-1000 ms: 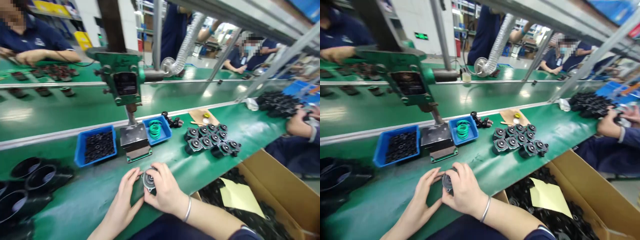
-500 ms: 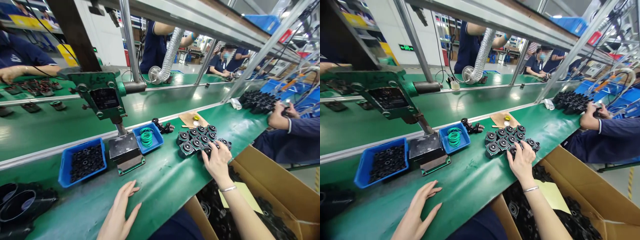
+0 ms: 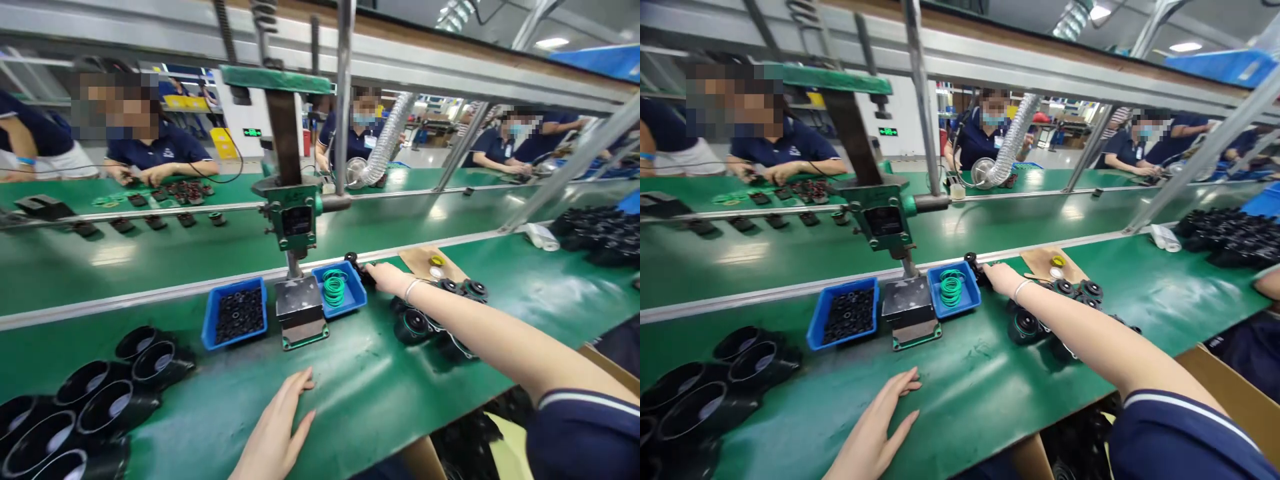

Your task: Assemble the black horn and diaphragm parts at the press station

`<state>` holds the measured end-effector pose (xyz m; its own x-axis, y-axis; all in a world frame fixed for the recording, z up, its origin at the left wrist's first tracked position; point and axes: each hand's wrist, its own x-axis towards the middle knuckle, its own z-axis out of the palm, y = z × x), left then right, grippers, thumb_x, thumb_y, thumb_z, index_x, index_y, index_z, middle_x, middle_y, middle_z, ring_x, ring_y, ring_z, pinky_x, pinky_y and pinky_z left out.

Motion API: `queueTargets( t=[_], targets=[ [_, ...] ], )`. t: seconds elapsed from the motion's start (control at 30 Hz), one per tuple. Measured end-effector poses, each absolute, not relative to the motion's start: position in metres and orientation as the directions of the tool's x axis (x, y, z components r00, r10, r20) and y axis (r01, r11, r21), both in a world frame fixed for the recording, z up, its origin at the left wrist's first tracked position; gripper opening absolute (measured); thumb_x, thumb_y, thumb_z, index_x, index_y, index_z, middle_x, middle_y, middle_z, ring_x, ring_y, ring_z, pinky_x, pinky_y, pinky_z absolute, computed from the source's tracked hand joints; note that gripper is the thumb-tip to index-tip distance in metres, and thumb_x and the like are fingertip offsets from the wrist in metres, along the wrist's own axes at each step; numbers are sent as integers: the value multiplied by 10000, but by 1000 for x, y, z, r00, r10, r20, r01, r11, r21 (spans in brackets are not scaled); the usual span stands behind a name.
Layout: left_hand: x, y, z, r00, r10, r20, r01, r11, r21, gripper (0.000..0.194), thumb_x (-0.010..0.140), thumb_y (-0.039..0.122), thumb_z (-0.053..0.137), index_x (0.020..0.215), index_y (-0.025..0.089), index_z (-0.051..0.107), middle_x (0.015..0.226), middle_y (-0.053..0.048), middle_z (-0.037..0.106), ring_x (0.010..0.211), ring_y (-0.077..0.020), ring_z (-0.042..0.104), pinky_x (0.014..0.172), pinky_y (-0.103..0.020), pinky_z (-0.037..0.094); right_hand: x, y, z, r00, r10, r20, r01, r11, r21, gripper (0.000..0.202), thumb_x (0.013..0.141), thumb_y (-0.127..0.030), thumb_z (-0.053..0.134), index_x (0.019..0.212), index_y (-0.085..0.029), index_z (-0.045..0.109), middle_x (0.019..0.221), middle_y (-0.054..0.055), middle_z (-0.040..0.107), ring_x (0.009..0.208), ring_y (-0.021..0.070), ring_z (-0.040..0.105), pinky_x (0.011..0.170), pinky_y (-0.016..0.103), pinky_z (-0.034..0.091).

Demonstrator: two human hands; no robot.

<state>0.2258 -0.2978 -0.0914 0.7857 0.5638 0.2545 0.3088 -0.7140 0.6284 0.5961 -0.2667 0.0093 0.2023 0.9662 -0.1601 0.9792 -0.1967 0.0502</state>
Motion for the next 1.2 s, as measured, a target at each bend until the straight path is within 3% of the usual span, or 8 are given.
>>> queueTargets(
  t=[0.23,0.33,0.43,0.5,0.67,0.77,0.93,1.2],
  targets=[
    [224,-302,-81,816,559,145,292,-616,731,637,886,125,538,1454,291,302,1315,-103,593,1228,-246,580,1039,-447,505,602,-272,26,205,950,-234,977,-211,-1,191,827,-199,670,1007,-140,646,913,79,701,812,192,677,741,294,521],
    [225,-304,-73,811,578,92,273,-511,815,593,863,135,573,1411,249,375,1297,-117,598,1233,-259,563,1064,-476,471,591,-284,45,254,964,-83,965,-258,-53,281,884,-241,535,1148,-144,544,932,127,700,818,257,686,714,339,506],
    [235,-309,-60,780,623,65,168,-308,937,598,859,177,602,1410,219,373,1360,-150,546,1208,-250,580,1054,-460,472,540,-311,44,128,977,172,905,-44,-423,266,924,-377,485,1131,-209,482,936,100,677,807,243,676,711,337,527],
    [245,-313,-52,760,649,37,27,-87,996,589,860,239,636,1391,199,385,1376,-166,529,1177,-242,603,1014,-432,497,491,-331,30,-13,989,149,797,100,-596,231,959,-401,444,1119,-235,459,841,49,643,710,197,648,653,305,538],
    [255,-310,-46,632,768,-98,-210,292,933,307,827,389,702,963,156,554,820,-31,656,768,-161,659,747,-307,541,410,-346,-15,-177,969,173,617,246,-747,183,995,-312,391,1148,-219,427,1045,84,544,923,181,609,841,333,546],
    [241,-297,-43,587,796,-147,-164,295,941,343,782,385,748,960,145,580,758,-4,648,684,-139,635,702,-290,522,408,-336,-25,-205,937,282,550,348,-759,216,979,-274,410,1186,-222,440,1125,100,490,1040,203,552,914,365,513],
    [216,-279,-33,568,800,-195,-17,248,969,260,776,283,726,941,162,565,838,-27,700,720,-160,682,747,-322,539,412,-326,-34,-212,934,287,400,351,-846,306,842,-112,522,1115,-236,456,1049,55,499,873,151,554,793,284,523],
    [230,-276,-39,619,783,-60,258,-130,957,103,829,193,632,931,181,629,838,-4,675,709,-154,687,720,-278,560,417,-325,-55,-130,950,284,323,312,-894,293,715,-49,501,944,-223,449,952,31,476,876,147,521,765,239,491]
  ],
)
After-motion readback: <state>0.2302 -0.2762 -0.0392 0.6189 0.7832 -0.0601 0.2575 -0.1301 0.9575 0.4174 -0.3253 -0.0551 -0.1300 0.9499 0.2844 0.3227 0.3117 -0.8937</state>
